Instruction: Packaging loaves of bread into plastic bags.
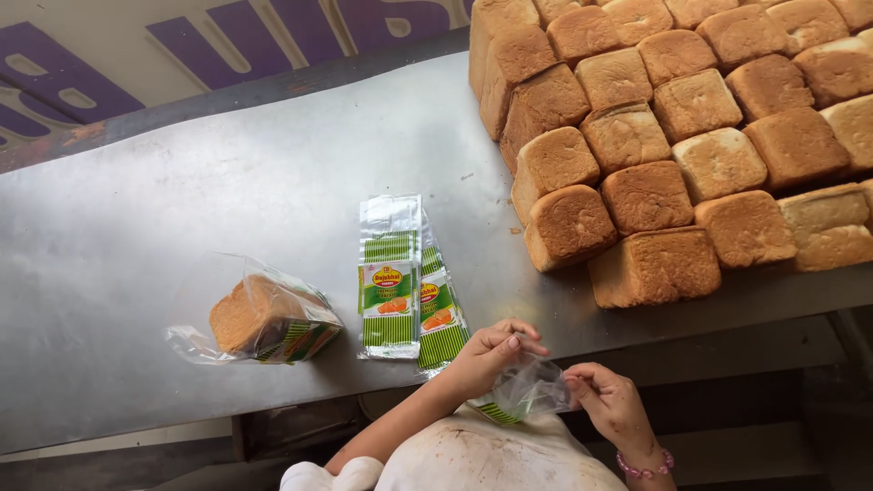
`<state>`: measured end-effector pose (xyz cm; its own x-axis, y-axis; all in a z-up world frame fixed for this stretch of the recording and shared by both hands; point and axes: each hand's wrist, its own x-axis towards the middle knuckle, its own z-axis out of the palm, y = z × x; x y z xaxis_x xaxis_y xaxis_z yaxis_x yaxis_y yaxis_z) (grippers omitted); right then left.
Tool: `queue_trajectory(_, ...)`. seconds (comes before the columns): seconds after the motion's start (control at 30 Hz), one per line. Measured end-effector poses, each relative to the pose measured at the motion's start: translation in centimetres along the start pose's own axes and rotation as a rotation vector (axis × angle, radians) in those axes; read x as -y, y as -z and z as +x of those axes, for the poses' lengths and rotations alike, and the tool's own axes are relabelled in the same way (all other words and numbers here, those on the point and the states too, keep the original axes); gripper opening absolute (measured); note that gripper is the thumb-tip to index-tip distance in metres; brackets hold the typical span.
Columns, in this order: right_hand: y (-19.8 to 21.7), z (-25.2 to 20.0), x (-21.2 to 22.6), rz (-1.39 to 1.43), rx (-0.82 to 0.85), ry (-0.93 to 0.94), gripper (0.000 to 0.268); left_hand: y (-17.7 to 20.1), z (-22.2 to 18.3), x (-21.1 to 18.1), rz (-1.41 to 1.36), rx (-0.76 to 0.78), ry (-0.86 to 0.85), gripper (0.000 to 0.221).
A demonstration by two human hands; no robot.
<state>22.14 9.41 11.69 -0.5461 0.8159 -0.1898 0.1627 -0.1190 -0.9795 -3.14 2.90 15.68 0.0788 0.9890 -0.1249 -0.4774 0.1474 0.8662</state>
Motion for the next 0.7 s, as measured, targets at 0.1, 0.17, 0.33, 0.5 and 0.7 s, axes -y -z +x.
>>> queue_trajectory(0.1,2.0,-1.0,-0.9,-0.096,0.011,-0.022,0.028,-0.2,1.1,1.6,-0.196,-0.018,0.213,0.036)
queue_trajectory(0.17,3.7,-1.8,-1.2,-0.128,-0.006,-0.024,0.03,1.3,1.9,5.9,-0.146,0.06,0.138,0.048)
queue_trajectory(0.33,6.0,-2.4,0.9,0.192,-0.212,0.326,0.04,1.8,2.7,11.7,-0.128,0.288,0.082,0.026)
queue_trajectory(0.5,7.8,-2.4,1.3,0.723,-0.015,0.417,0.043,-3.9,4.2,2.2,0.495,0.511,-0.047,0.029)
queue_trajectory(0.7,11.3,-1.5,-6.1,1.103,0.251,0.288,0.042,-5.0,6.6,5.4,-0.382,0.242,-0.048,0.036)
